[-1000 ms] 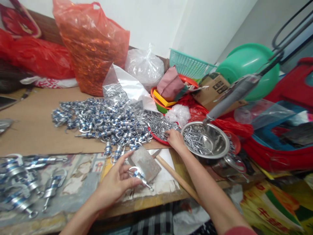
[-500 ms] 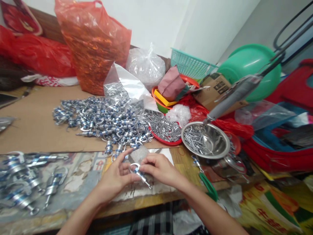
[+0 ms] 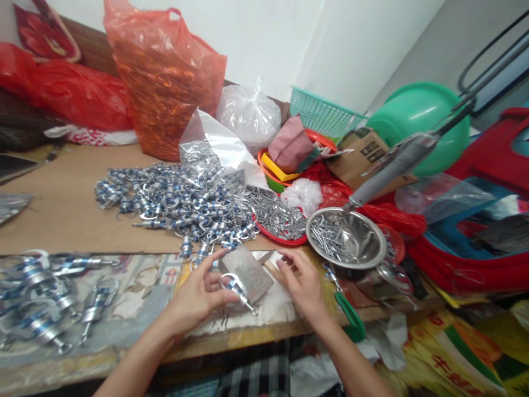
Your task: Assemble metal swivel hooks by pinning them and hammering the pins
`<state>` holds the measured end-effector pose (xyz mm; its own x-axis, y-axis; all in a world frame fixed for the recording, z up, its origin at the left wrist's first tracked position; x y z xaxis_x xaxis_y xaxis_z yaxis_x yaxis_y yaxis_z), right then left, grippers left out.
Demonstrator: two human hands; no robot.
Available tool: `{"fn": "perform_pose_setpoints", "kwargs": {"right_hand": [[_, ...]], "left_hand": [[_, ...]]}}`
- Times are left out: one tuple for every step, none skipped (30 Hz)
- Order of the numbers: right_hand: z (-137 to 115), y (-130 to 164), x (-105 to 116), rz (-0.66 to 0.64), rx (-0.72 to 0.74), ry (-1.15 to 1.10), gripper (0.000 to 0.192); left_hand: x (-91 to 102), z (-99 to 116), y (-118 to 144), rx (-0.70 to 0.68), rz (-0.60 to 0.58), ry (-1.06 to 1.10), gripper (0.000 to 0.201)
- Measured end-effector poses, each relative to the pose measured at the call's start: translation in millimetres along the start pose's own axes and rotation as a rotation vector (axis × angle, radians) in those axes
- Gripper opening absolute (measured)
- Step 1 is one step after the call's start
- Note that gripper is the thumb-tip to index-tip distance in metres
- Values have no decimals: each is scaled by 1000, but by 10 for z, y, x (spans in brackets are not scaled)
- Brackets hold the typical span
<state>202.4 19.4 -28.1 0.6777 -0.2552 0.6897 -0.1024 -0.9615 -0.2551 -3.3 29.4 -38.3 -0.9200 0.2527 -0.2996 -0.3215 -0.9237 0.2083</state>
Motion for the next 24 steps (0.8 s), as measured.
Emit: {"fn": "perform_pose_setpoints", "kwargs": {"right_hand": [[109,37,50,-31,-34,120,27],[213,77,85,-91,-64,230,33],[303,116,104,-161,-90,315,35],[373,150,110,-221,-111,366,33],[419,176,110,-254,-126,380,29],[438,193,109,-256,-135,364,25],[430,202,111,-233,-138,329,21],[399,206,122,-201,-138,282,19],[347,208,143,-164,-131,233,18],[279,212,174,-127,-113,186,19],[201,222,212,-101,-79,147,21],[118,240,254,-91,-26,117,24],[38,265,294,-97,38,94,28],[-34,297,329,-113,108,78,32],[-93,333,354,-134,171,72,36],[-137,371,367,-163,220,81,40],[-164,407,368,-191,253,103,43],[-178,439,359,-215,271,134,45],[-181,465,341,-237,279,171,47],[-178,484,321,-256,284,207,48],[-173,495,300,-273,287,239,49],[-170,500,283,-285,290,262,50],[-169,499,272,-291,292,278,50],[-171,495,268,-290,291,286,50]], "left_hand": [[-3,1,2,1,1,2,88],[-4,1,2,2,3,2,88],[-4,1,1,3,4,-1,87],[-3,0,-1,5,4,-6,87],[-1,0,-4,6,3,-10,87],[0,1,-6,6,2,-13,87],[2,3,-8,5,1,-16,87],[3,5,-8,4,1,-16,87],[3,7,-7,2,0,-15,87],[4,8,-4,0,1,-14,87],[4,8,-2,-2,0,-17,87],[5,7,1,-2,-2,-20,87],[5,5,4,-4,-8,-23,86],[6,2,5,-6,-16,-25,85],[7,0,5,-8,-25,-27,85],[8,-3,4,-10,-34,-25,84],[9,-4,2,-11,-41,-21,84],[10,-5,0,-10,-44,-16,84],[12,-6,-2,-8,-41,-14,85],[13,-7,-4,-6,-38,-14,85],[15,-8,-6,-5,-33,-16,86],[17,-9,-7,-5,-29,-17,86],[19,-12,-7,-6,-26,-18,86],[19,-15,-8,-8,-24,-16,86]]}}
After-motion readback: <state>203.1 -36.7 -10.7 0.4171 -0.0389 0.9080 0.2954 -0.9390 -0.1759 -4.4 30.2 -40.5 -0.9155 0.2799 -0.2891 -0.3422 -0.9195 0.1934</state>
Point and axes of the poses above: each hand's wrist, its own y-axis away from the middle knuckle, its own x-axis out of the back of the hand, z = x × y, the point moved 1 cm from there along -y, towards the middle knuckle, and after that the axes turned 7 degrees about -x, right-handed, at the moved point
